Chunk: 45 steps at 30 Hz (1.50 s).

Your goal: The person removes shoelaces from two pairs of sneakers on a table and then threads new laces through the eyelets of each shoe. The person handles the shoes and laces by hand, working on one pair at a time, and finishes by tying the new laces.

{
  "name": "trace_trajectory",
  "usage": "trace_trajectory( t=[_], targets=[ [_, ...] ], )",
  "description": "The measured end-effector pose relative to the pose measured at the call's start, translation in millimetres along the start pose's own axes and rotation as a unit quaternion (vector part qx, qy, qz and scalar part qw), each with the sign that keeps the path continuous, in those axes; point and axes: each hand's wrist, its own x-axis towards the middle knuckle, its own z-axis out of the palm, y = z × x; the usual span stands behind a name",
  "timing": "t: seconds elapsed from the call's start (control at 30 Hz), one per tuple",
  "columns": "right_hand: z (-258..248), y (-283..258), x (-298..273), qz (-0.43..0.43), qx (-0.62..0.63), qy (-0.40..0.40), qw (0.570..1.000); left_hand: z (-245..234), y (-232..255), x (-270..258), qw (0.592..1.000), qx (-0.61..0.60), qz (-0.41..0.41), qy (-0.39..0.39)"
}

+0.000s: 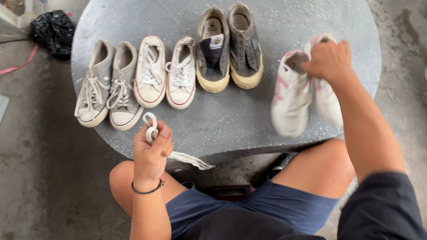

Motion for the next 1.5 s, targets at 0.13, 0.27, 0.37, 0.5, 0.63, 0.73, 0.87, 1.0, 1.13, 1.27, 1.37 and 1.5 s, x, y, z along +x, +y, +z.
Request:
trace_trajectory(
  t=[0.13,0.27,0.37,0.5,0.63,0.73,0.87,1.0,1.13,1.27,1.37,1.5],
  targets=[
    [-43,-61,-39,-0.043,0.058,-0.008,0.997,-14,1,-7,0.997,-0.056,0.029,0.04],
    [-69,-155,-58,-0.127,0.124,0.009,0.984,-22,6,-15,0.992,-0.066,0.064,0.089],
    [-72,-224,-54,-0.114,0.226,-0.101,0.962,-23,12,-18,0.99,-0.039,0.08,0.109],
    [-53,-299,-36,-0.159,0.18,-0.079,0.968,-25,18,-25,0.987,-0.021,0.087,0.13],
    [-40,-318,-26,-0.175,0.197,-0.032,0.964,-30,11,-30,0.988,-0.008,0.087,0.125],
    [-38,-301,-24,-0.211,0.213,-0.043,0.953,-34,1,-30,0.988,-0.002,0.087,0.125],
    [-37,-259,-22,-0.168,0.33,-0.084,0.925,-26,-21,-27,0.981,0.095,0.046,0.162],
    [-21,-213,3,-0.061,0.426,0.021,0.902,-16,-33,-27,0.986,0.131,0.025,0.1],
    [3,-174,45,-0.075,0.336,0.124,0.931,-16,-28,-29,0.988,0.095,0.022,0.116],
    [17,-179,82,-0.08,0.204,0.051,0.974,-17,-18,-30,0.989,0.084,0.024,0.121],
    [17,-187,94,-0.061,0.171,-0.063,0.981,-16,-16,-34,0.984,0.118,0.037,0.125],
    [15,-189,108,-0.085,0.084,-0.066,0.991,-16,-19,-29,0.987,0.094,0.032,0.129]
  ],
)
